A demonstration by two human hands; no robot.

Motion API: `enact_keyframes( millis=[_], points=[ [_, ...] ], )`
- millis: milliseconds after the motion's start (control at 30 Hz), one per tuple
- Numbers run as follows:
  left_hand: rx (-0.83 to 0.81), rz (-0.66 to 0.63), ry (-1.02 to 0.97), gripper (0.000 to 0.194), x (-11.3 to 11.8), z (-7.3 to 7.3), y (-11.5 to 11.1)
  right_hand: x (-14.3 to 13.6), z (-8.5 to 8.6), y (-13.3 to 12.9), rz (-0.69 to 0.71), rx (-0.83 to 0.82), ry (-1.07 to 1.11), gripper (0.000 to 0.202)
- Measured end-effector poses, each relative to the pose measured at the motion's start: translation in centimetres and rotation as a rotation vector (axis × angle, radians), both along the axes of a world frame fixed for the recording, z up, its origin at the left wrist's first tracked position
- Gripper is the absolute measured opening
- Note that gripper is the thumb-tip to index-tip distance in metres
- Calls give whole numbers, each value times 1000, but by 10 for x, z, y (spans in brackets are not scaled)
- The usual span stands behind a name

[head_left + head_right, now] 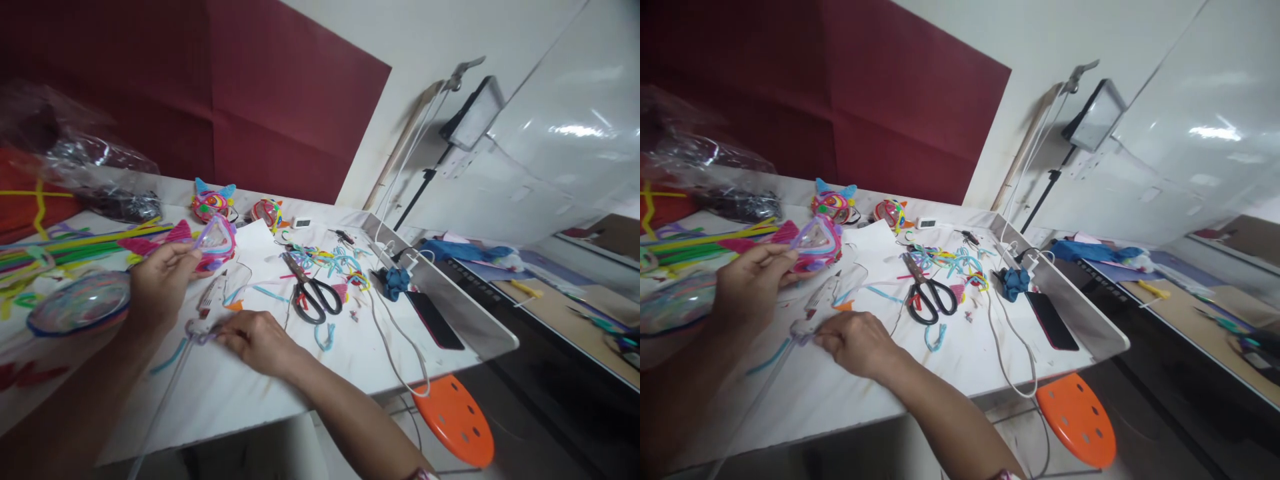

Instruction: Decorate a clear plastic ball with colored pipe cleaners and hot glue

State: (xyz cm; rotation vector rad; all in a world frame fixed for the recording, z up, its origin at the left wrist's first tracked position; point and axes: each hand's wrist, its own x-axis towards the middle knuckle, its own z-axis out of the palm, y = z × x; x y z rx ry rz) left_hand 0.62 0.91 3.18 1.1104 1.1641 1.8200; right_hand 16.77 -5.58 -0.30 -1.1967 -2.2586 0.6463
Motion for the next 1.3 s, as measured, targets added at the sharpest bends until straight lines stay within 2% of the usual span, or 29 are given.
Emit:
enact_keyframes(
  millis=[67, 133, 200, 267, 367, 500, 700, 1000, 1300],
  points=[
    [8, -11, -1, 18, 0, -1, 1, 9, 6, 5, -92, 44, -127, 12],
    [5, -12, -10, 18, 0, -1, 1, 25, 12, 15, -312, 74, -300, 15],
    [-9, -21, 0, 19, -1, 0, -1, 46, 15, 27, -471, 100, -356, 23],
    [-19, -58, 43, 21, -2, -1, -5, 66, 15, 39, -606, 117, -415, 31],
    [-3, -55, 68, 21, -4, -2, -8, 90, 7, 53, -715, 69, -514, 30],
    [-31, -135, -1, 22, -2, 0, -9, 105, -3, 58, -741, 15, -589, 22],
    [-94, -178, -75, 28, 1, 5, -12, 110, -6, 57, -815, -20, -619, 26],
    [-143, -234, -153, 30, -2, 0, -10, 107, -12, 56, -782, 39, -519, 18],
    [-201, -301, -112, 27, 5, -6, -15, 124, -26, 63, -799, 62, -352, 28]
  ],
)
